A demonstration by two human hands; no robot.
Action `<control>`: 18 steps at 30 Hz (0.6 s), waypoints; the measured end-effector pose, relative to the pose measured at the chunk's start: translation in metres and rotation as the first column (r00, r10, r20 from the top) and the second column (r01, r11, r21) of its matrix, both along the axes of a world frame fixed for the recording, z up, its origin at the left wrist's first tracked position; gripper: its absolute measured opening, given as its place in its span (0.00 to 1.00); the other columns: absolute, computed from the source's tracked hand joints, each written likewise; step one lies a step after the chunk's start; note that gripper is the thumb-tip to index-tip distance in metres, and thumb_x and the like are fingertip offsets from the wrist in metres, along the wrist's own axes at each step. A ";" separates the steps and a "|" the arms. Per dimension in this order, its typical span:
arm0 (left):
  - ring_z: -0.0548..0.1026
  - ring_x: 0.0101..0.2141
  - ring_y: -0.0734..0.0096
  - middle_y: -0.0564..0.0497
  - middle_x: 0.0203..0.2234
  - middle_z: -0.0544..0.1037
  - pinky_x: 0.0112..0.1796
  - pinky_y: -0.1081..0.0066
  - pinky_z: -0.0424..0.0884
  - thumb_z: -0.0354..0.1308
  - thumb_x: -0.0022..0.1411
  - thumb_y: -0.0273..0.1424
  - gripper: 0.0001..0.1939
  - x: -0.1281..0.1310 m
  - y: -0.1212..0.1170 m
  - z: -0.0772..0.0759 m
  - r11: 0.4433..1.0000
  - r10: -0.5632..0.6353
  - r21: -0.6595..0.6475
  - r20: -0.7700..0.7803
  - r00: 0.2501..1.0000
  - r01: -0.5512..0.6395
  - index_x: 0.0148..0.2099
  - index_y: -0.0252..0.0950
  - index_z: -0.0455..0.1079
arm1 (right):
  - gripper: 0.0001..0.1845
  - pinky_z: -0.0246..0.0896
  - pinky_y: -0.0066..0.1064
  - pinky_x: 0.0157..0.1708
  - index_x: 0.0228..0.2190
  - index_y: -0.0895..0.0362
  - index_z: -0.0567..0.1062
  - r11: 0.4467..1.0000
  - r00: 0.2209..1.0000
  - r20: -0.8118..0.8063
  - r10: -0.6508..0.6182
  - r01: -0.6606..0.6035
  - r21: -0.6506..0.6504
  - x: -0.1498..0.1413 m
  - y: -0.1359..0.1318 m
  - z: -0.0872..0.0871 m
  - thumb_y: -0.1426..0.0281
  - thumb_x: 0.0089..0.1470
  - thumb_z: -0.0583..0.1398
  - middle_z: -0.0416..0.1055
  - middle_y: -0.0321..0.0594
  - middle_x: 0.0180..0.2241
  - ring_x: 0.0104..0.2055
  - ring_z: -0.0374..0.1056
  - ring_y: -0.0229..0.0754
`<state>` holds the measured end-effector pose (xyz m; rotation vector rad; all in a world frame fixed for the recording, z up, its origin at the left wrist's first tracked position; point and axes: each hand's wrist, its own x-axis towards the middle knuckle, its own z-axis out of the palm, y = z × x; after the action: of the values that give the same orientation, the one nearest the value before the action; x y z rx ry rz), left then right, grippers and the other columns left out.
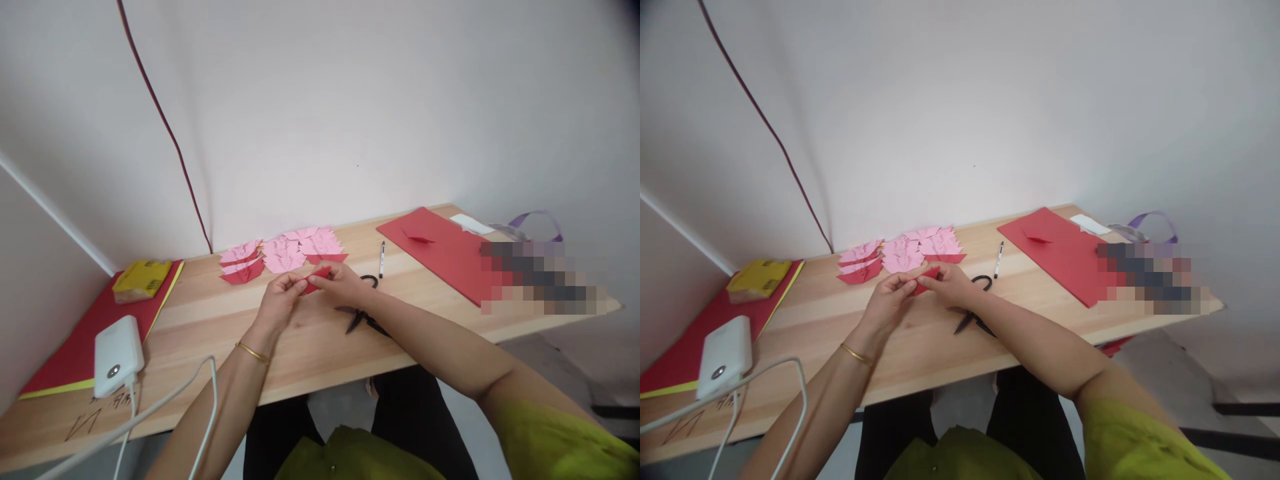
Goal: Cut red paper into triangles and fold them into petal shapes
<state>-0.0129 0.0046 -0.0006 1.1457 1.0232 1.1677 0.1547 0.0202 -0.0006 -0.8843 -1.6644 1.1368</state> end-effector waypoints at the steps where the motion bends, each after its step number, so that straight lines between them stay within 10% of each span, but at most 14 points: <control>1: 0.67 0.24 0.78 0.54 0.21 0.73 0.29 0.76 0.61 0.66 0.46 0.34 0.11 0.000 0.000 0.000 1.000 0.001 0.008 -0.013 1.000 -0.001 0.28 0.33 0.69 | 0.12 0.60 0.29 0.33 0.27 0.58 0.73 0.999 1.000 0.016 -0.018 0.017 0.028 0.000 0.000 0.000 0.60 0.51 0.60 0.71 0.35 0.27 0.30 0.66 0.36; 18: 0.69 0.24 0.75 0.54 0.20 0.73 0.30 0.74 0.64 0.62 0.51 0.36 0.12 -0.006 0.002 0.003 0.999 0.029 0.032 -0.048 0.998 -0.028 0.28 0.34 0.64 | 0.25 0.64 0.31 0.34 0.28 0.59 0.74 0.985 0.996 0.023 0.086 -0.081 -0.156 0.007 0.007 -0.003 0.50 0.54 0.53 0.73 0.40 0.25 0.29 0.69 0.38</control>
<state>-0.0189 0.0068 0.0024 1.1927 1.0648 1.1869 0.1621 0.0275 -0.0036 -0.9394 -1.6673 1.3303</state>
